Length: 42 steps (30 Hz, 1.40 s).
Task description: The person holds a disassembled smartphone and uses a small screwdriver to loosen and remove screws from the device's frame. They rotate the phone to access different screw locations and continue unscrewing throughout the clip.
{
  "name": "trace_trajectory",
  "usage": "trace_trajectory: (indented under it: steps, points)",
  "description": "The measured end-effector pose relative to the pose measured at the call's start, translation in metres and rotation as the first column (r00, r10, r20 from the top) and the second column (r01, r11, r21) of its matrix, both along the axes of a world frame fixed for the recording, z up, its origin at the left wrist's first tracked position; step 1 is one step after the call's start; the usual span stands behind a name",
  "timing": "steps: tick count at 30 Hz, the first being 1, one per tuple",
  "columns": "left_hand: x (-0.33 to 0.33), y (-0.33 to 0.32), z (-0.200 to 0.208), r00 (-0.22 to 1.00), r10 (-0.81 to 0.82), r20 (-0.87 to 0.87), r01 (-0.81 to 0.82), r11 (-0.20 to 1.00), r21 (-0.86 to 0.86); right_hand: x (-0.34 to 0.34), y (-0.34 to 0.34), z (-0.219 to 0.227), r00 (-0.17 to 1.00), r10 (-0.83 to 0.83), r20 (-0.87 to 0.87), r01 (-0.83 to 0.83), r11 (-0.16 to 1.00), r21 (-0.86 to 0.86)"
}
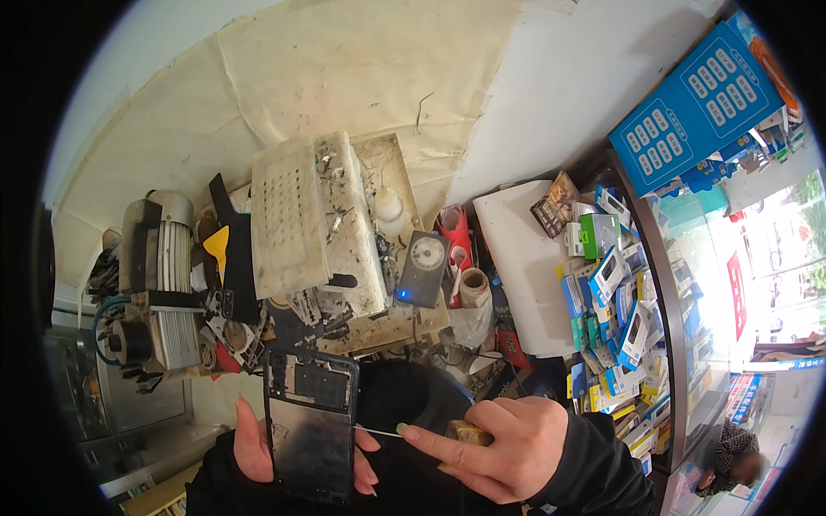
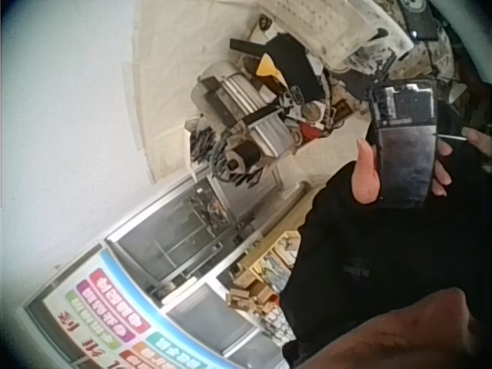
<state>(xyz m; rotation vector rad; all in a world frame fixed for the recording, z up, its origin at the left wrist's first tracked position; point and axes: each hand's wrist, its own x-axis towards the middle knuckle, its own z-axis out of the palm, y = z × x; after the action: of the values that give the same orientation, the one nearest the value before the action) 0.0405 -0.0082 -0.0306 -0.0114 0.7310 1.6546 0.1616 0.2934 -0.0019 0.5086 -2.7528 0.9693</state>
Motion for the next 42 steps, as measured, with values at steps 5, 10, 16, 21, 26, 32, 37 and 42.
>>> trace_trajectory:
  steps: [5,10,16,21,26,32,37,42]
  points:
    - [-0.008,0.007,0.005,0.998,-0.051,-0.037,0.053,0.997,0.048,0.001,-0.002,-0.002,1.000,0.012,0.017,-0.012,1.000,-0.014]
    - [-0.004,0.013,0.014,0.997,0.030,0.068,-0.031,1.000,0.007,0.001,-0.003,-0.005,1.000,0.022,0.015,-0.022,1.000,-0.019]
    - [-0.011,0.012,0.007,0.978,-0.033,0.204,-0.004,0.983,0.181,0.003,-0.004,-0.007,0.998,0.047,0.035,-0.046,0.999,-0.019]
    - [-0.018,0.006,0.019,0.993,-0.070,0.096,0.064,0.996,0.070,0.003,-0.005,-0.008,0.998,0.047,0.045,-0.047,0.999,-0.001]
    - [-0.022,0.008,0.024,0.990,-0.052,0.133,0.053,0.999,-0.004,0.004,-0.008,-0.007,0.998,0.031,0.052,-0.032,0.999,0.016]
    - [-0.022,0.009,0.022,0.997,-0.024,0.077,0.028,0.998,-0.050,0.006,-0.010,-0.008,0.998,0.031,0.049,-0.031,0.999,0.014]
    - [-0.021,0.008,0.025,0.996,-0.019,0.086,0.026,0.996,-0.088,0.008,-0.011,-0.009,0.998,0.039,0.056,-0.040,0.999,0.018]
    - [-0.019,0.007,0.031,0.996,-0.004,0.085,0.012,0.996,-0.091,0.008,-0.014,-0.009,0.998,0.045,0.045,-0.045,0.999,0.012]
